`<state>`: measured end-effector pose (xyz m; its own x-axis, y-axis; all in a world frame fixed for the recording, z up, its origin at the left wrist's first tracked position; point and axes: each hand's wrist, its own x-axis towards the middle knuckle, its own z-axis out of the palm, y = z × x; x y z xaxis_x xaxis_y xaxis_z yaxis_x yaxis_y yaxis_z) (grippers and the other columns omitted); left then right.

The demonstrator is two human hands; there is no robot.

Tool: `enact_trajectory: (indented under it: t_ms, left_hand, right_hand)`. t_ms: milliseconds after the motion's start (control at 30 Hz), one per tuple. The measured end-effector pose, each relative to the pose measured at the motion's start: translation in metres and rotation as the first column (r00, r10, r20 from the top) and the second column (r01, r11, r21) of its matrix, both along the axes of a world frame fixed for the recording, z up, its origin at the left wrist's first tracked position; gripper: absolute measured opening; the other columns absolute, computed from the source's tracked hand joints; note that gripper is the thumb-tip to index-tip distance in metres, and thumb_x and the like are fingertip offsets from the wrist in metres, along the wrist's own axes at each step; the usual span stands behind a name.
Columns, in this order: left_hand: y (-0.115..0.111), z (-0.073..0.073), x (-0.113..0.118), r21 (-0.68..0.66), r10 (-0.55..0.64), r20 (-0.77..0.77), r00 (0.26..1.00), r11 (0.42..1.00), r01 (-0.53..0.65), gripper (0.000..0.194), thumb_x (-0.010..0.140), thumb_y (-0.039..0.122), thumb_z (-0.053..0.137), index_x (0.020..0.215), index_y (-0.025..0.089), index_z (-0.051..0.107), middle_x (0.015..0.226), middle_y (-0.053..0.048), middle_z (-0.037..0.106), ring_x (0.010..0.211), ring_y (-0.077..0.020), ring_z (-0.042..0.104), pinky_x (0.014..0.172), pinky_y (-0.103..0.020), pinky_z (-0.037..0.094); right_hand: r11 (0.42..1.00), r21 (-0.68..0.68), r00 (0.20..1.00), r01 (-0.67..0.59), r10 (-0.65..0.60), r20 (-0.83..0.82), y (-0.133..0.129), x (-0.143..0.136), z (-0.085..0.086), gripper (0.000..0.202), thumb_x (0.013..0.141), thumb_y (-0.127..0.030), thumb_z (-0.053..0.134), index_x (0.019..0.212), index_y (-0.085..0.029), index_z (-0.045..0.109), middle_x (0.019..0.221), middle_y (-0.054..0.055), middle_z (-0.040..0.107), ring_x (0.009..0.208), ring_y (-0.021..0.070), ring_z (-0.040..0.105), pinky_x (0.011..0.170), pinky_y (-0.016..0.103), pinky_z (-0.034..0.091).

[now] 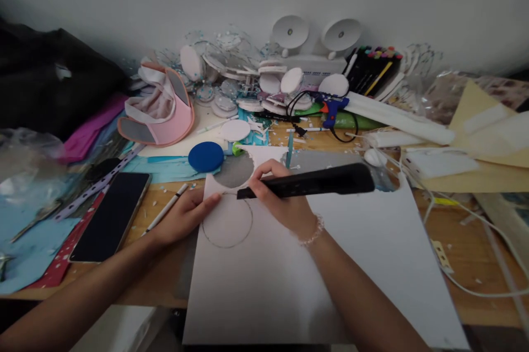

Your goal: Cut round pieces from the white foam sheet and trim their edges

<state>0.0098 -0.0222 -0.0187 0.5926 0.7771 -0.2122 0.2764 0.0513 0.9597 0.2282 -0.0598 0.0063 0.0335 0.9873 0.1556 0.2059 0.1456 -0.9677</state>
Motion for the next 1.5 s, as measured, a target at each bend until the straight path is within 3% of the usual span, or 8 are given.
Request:
enact_trajectory:
  t_ms: [233,400,567,767,900,1100,1233,1500]
  left_hand:
    - [0.007,0.002,-0.003,-0.041,0.09,0.005,0.996,0.995,-0.09,0.047,0.088,0.055,0.046,0.078,0.012,0.06,0.067,-0.002,0.059,0.057,-0.0114,0.051,0.048,-0.02,0.039]
    - [0.007,0.002,-0.002,-0.105,0.12,-0.014,0.993,0.987,-0.121,0.046,0.086,0.056,0.049,0.077,0.013,0.06,0.067,-0.002,0.06,0.056,-0.0113,0.051,0.047,-0.019,0.038]
    - [0.006,0.0,-0.002,-0.068,0.134,-0.026,0.991,0.988,-0.135,0.043,0.088,0.052,0.05,0.073,0.013,0.058,0.065,-0.001,0.056,0.056,-0.0098,0.049,0.047,-0.018,0.037]
    - [0.006,0.003,-0.001,-0.056,0.122,-0.025,0.992,0.991,-0.123,0.042,0.09,0.05,0.048,0.073,0.013,0.059,0.063,0.001,0.056,0.053,-0.009,0.047,0.044,-0.017,0.034]
    - [0.004,0.003,-0.001,-0.064,0.097,-0.014,0.995,0.993,-0.097,0.043,0.089,0.051,0.048,0.074,0.013,0.059,0.064,0.0,0.057,0.054,-0.009,0.048,0.045,-0.017,0.036]
    - [0.001,-0.002,-0.002,-0.057,-0.008,-0.025,1.0,0.998,0.006,0.043,0.089,0.053,0.046,0.078,0.014,0.059,0.068,-0.002,0.06,0.056,-0.0118,0.052,0.046,-0.02,0.039]
    - [0.001,-0.002,-0.001,-0.006,0.001,-0.051,0.999,1.0,-0.001,0.044,0.089,0.053,0.045,0.077,0.013,0.058,0.067,-0.003,0.06,0.056,-0.0125,0.052,0.045,-0.02,0.039]
    - [0.002,0.0,0.0,0.01,-0.003,-0.044,0.999,1.0,0.003,0.041,0.09,0.051,0.046,0.073,0.014,0.055,0.064,-0.001,0.057,0.054,-0.011,0.05,0.044,-0.019,0.037]
  right_hand:
    - [0.91,-0.027,0.909,-0.414,0.415,0.046,-0.006,0.009,0.005,0.018,0.078,-0.032,0.068,0.092,-0.021,0.065,0.083,0.002,0.063,0.07,0.0129,0.057,0.059,0.023,0.043]
    - [0.93,-0.106,0.924,-0.351,0.325,-0.202,-0.01,0.017,-0.011,0.021,0.078,-0.039,0.066,0.086,-0.02,0.063,0.058,-0.004,0.054,0.045,0.0092,0.047,0.04,0.022,0.033]
    - [0.934,-0.209,0.91,-0.29,0.202,-0.362,-0.013,0.015,-0.008,0.017,0.079,-0.035,0.067,0.086,-0.023,0.058,0.052,-0.009,0.046,0.038,0.007,0.043,0.037,0.019,0.03]
    - [0.947,-0.173,0.933,-0.271,0.214,-0.289,-0.016,0.019,-0.005,0.032,0.069,-0.041,0.077,0.096,-0.027,0.068,0.067,-0.001,0.057,0.06,0.0148,0.054,0.051,0.026,0.042]
    - [0.961,-0.076,0.94,-0.266,0.241,-0.24,-0.019,0.016,0.004,0.029,0.074,-0.05,0.07,0.09,-0.026,0.07,0.067,0.001,0.056,0.064,0.0162,0.053,0.055,0.028,0.042]
    - [0.94,-0.168,0.955,-0.297,0.296,-0.033,-0.015,0.013,0.022,0.009,0.07,-0.023,0.065,0.078,-0.02,0.06,0.063,-0.002,0.055,0.053,0.0107,0.046,0.046,0.022,0.034]
    - [0.917,-0.188,0.936,-0.352,0.347,-0.062,-0.017,0.017,0.014,0.018,0.067,-0.021,0.065,0.072,-0.021,0.048,0.058,-0.005,0.05,0.048,0.0081,0.042,0.042,0.02,0.03]
    - [0.899,-0.177,0.909,-0.4,0.414,0.048,-0.028,0.019,0.003,0.022,0.065,-0.014,0.066,0.072,-0.021,0.047,0.061,-0.006,0.05,0.05,0.0073,0.041,0.043,0.019,0.029]
